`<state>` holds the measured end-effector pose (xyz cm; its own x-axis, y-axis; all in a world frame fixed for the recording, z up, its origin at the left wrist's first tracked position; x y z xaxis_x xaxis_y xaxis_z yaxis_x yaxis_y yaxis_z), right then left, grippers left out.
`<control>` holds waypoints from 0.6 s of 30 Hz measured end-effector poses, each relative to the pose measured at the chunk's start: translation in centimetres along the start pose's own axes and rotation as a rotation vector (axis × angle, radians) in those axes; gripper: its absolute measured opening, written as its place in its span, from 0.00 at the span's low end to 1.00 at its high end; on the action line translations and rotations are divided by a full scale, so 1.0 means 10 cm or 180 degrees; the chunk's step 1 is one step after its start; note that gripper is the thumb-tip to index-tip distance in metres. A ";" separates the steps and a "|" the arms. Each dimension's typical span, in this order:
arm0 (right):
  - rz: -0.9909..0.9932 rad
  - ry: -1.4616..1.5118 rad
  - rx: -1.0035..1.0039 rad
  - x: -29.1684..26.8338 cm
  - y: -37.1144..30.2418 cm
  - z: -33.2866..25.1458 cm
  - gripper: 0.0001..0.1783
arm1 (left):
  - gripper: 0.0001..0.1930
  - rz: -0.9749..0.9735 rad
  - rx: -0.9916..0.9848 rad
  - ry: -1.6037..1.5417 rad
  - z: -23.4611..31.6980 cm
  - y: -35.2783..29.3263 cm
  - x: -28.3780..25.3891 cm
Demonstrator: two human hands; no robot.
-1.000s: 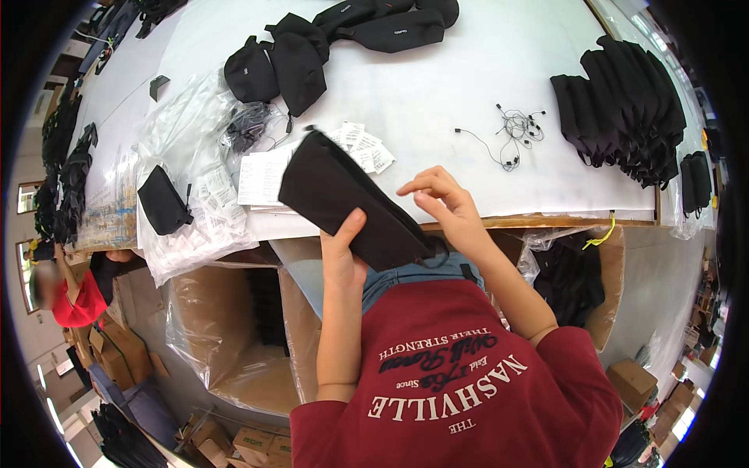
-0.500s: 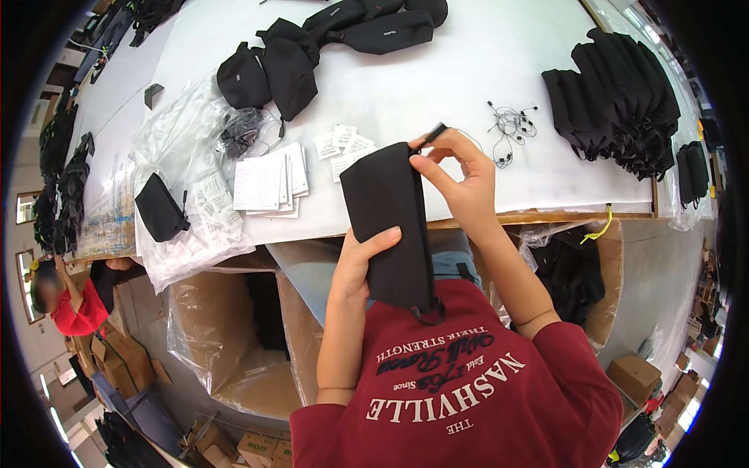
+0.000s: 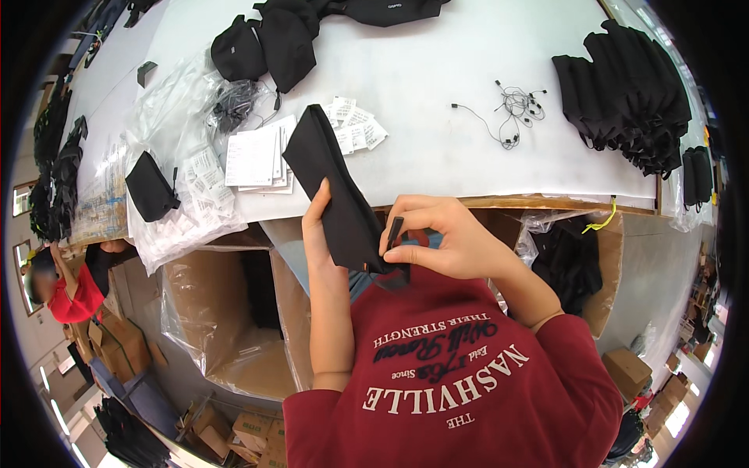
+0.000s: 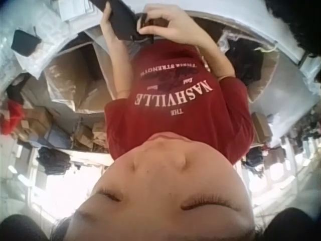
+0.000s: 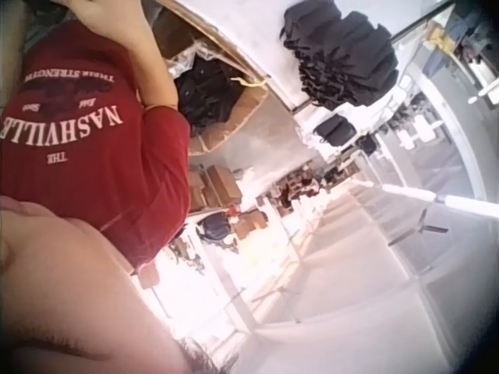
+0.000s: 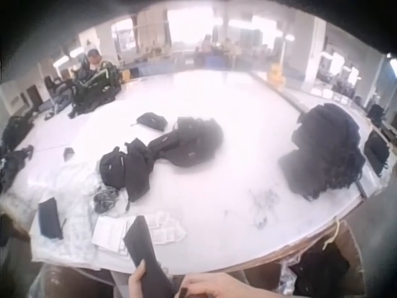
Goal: Packaging electronic accessories or small components into black fabric pouches and adding labels.
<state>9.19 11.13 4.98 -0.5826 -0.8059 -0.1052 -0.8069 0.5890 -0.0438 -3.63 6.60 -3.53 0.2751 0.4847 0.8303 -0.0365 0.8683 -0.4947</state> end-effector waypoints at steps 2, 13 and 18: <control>-0.0168 0.0000 0.0077 0.04 -0.01 -0.02 0.04 | 0.11 -0.0068 0.0151 -0.0016 0.06 -0.01 -0.03; 0.0015 -0.0234 -0.0225 0.09 0.07 -0.10 0.04 | 0.07 -0.0963 0.0050 -0.0431 0.04 -0.03 0.09; -0.0193 -0.0289 -0.0091 0.12 0.08 -0.09 0.04 | 0.08 -0.0858 0.0118 -0.0457 0.08 0.00 0.02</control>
<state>7.77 10.51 5.71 -0.5224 -0.8306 -0.1928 -0.8437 0.5363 -0.0244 -4.36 6.75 -3.11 0.1411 0.2441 0.9594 -0.0165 0.9696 -0.2443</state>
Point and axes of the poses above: each hand's wrist, its own y-axis towards the middle knuckle, its own x-axis out of the palm, z = x × y, the point moved 6 cm from there along y, towards the middle knuckle, and after that the axes turned 1 degree about -y, right-handed, at the moved point
